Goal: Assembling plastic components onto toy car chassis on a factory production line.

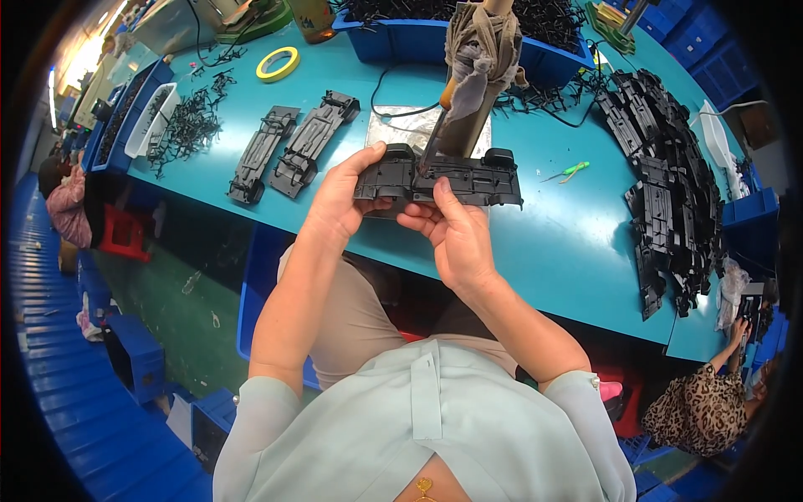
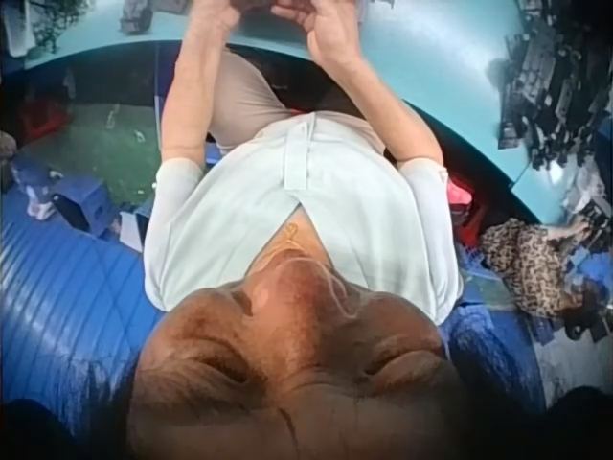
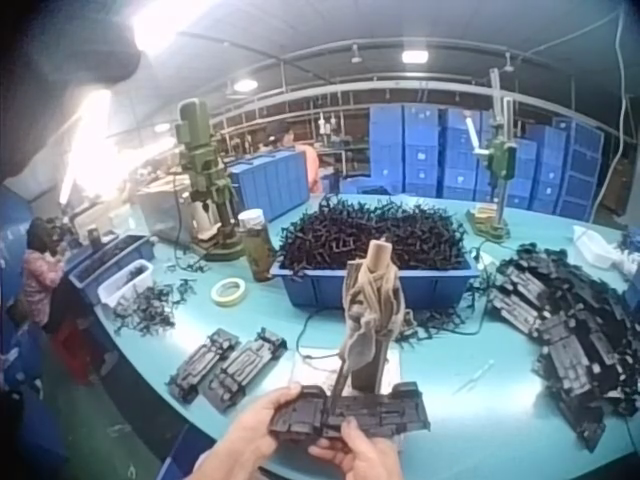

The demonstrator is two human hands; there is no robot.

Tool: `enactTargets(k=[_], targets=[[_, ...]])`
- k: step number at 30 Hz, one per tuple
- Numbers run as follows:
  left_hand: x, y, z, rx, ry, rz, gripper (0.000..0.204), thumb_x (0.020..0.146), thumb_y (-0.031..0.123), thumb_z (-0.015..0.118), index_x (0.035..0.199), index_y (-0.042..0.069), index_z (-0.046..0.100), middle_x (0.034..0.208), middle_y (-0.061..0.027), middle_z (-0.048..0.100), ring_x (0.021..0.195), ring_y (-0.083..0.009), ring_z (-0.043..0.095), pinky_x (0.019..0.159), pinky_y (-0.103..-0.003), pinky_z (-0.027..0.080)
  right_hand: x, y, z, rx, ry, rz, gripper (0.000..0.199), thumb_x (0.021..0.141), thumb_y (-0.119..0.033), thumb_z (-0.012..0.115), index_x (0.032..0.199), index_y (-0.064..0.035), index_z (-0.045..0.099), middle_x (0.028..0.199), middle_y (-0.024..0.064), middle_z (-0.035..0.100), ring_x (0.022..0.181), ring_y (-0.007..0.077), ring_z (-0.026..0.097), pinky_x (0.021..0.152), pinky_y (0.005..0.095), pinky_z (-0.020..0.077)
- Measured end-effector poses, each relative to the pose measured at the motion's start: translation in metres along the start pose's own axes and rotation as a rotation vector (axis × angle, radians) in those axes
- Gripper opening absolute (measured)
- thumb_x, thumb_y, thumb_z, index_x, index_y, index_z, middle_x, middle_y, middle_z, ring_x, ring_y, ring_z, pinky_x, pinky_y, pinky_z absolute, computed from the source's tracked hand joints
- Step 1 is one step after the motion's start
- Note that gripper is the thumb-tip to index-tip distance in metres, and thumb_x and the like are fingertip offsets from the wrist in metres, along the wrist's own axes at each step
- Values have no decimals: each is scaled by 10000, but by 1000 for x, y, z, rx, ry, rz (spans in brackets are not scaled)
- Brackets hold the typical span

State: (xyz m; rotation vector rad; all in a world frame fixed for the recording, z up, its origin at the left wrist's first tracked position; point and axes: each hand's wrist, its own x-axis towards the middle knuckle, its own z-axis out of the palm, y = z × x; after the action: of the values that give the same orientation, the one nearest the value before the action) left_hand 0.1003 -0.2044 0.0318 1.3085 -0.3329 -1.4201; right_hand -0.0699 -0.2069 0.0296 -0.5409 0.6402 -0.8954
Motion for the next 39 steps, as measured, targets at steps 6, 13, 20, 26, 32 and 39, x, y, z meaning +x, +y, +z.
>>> enactTargets(k=[6,13,20,26,32,39], targets=[[1,-1,0,-4,-13,8,323,835,372,665,982,85,642,817,-47,658,649,-136,608,542,-266,498,0,0,-1,5,-2,5,369,962,-321,545,990,40,618,916,87,625,794,150,606,740,317,562],[1,0,0,-10,6,2,313,836,363,663,976,85,639,814,-46,657,652,-139,611,536,-271,500,1,-1,0,4,-17,0,370,958,-325,551,995,37,616,929,88,623,791,151,604,738,318,562],[1,0,1,-6,3,-4,309,837,374,656,964,92,641,788,-44,657,613,-143,599,544,-271,504,0,-2,1,11,-12,-8,361,958,-320,553,1001,34,611,942,87,623,788,147,602,733,321,564],[4,-2,-2,-2,6,-8,311,838,381,650,964,96,642,785,-43,659,605,-144,595,545,-270,505,2,-1,0,9,-17,-6,349,961,-314,549,1002,27,612,944,80,622,790,141,601,736,321,565],[5,-1,-3,-8,-3,-6,323,863,361,624,1024,81,618,839,-54,668,654,-146,627,561,-274,531,4,0,1,13,-13,-5,343,964,-311,544,999,23,615,941,76,623,789,140,601,739,318,564],[2,0,-1,39,-12,-13,342,882,353,604,1074,70,597,886,-62,674,694,-147,650,580,-279,552,0,1,-2,21,-16,-5,343,963,-312,544,999,23,613,941,76,620,795,143,601,740,318,564]])
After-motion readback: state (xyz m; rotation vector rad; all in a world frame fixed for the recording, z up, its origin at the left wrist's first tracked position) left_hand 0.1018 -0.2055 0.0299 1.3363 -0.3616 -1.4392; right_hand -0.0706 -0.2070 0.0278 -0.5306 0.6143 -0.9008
